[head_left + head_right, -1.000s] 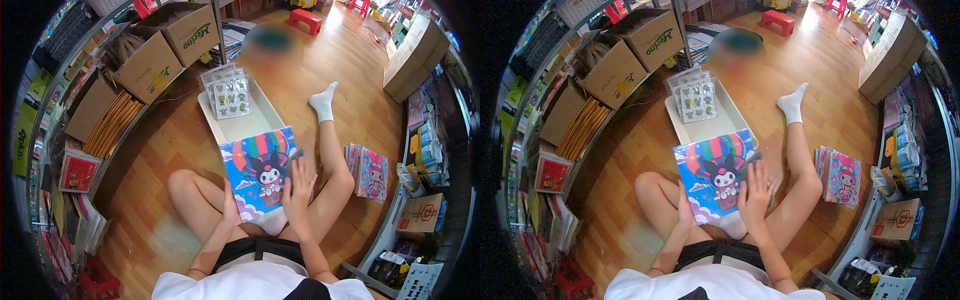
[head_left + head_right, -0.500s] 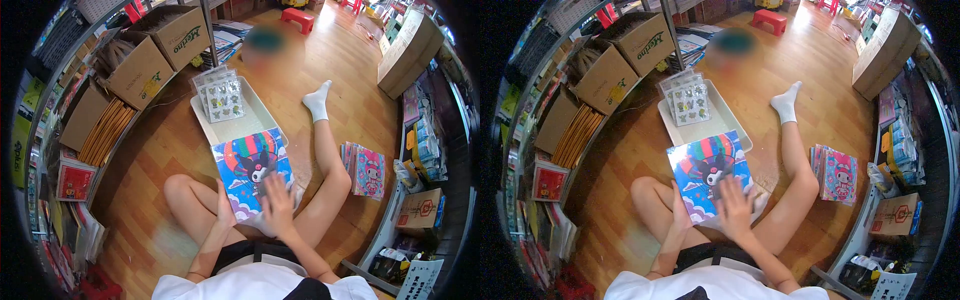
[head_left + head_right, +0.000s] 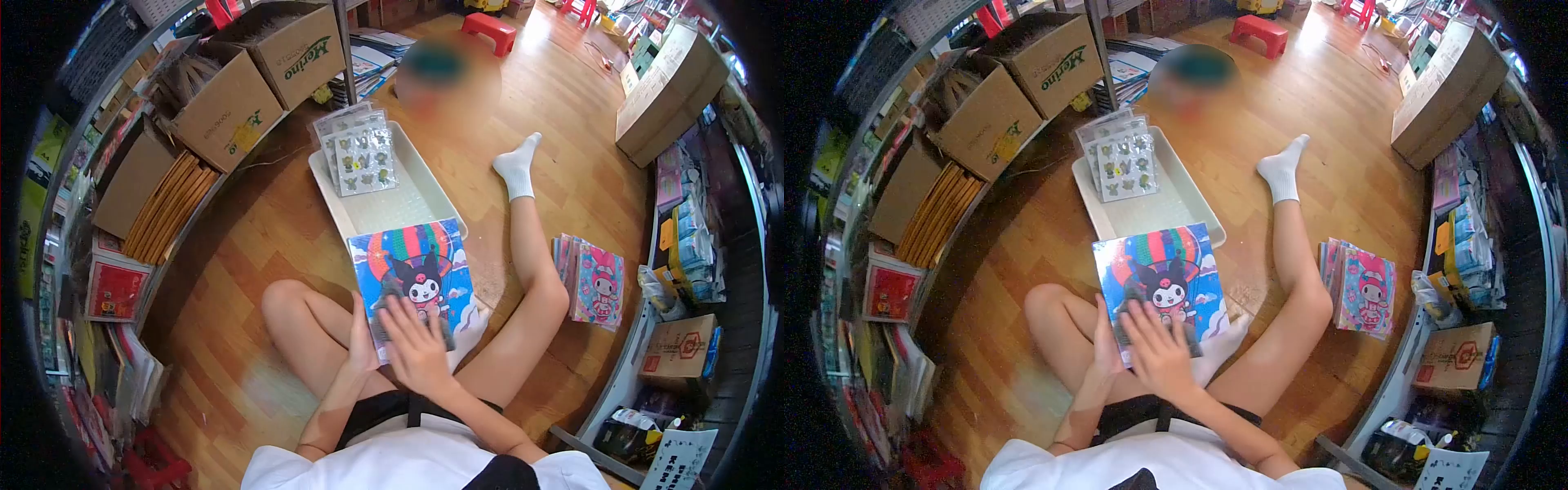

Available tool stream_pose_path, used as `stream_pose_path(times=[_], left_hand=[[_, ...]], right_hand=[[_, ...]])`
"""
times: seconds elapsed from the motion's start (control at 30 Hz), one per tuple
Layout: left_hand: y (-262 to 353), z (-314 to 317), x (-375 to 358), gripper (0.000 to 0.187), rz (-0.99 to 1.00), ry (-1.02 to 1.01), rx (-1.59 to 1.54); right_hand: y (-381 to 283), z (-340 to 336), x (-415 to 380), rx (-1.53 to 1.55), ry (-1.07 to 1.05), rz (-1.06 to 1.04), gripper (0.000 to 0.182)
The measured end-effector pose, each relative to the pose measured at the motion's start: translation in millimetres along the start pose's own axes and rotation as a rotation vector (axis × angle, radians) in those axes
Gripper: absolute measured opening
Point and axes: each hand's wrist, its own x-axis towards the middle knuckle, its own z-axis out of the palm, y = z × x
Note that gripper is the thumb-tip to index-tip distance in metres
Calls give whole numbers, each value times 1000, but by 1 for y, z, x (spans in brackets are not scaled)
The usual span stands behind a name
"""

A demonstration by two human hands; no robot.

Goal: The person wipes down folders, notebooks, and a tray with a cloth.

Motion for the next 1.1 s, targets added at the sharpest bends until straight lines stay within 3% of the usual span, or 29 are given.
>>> stream_pose_path(times=[0.03,0.17,0.27,0.33,0.43,0.53,0.63,0.77,0.87,0.97,1.1], left_hand=[[8,8,2,69,-2,72,279],[5,16,-8,72,-44,126,413],[-13,13,-9,74,-105,138,466],[-20,23,-9,72,-133,99,426],[-28,26,-5,72,-130,202,447],[-33,15,-16,73,105,330,632],[-17,14,-12,75,12,264,500],[4,1,-12,76,-121,113,453],[-3,10,-13,76,-171,158,487],[-14,7,-12,74,-223,184,534],[-28,5,-15,72,-164,223,544]], right_hand=[[9,-1,-4,-29,11,41,53],[73,-10,2,-70,229,300,52],[91,-25,28,-102,308,323,52],[76,-28,40,-107,251,227,53],[32,-24,47,-93,139,49,52],[-2,-11,29,43,43,-47,54],[-7,-3,3,86,20,-55,54],[34,-3,-18,-57,79,145,52],[78,-11,-3,-61,274,312,53],[84,-19,24,-35,342,351,51],[23,-19,54,-7,189,114,50]])
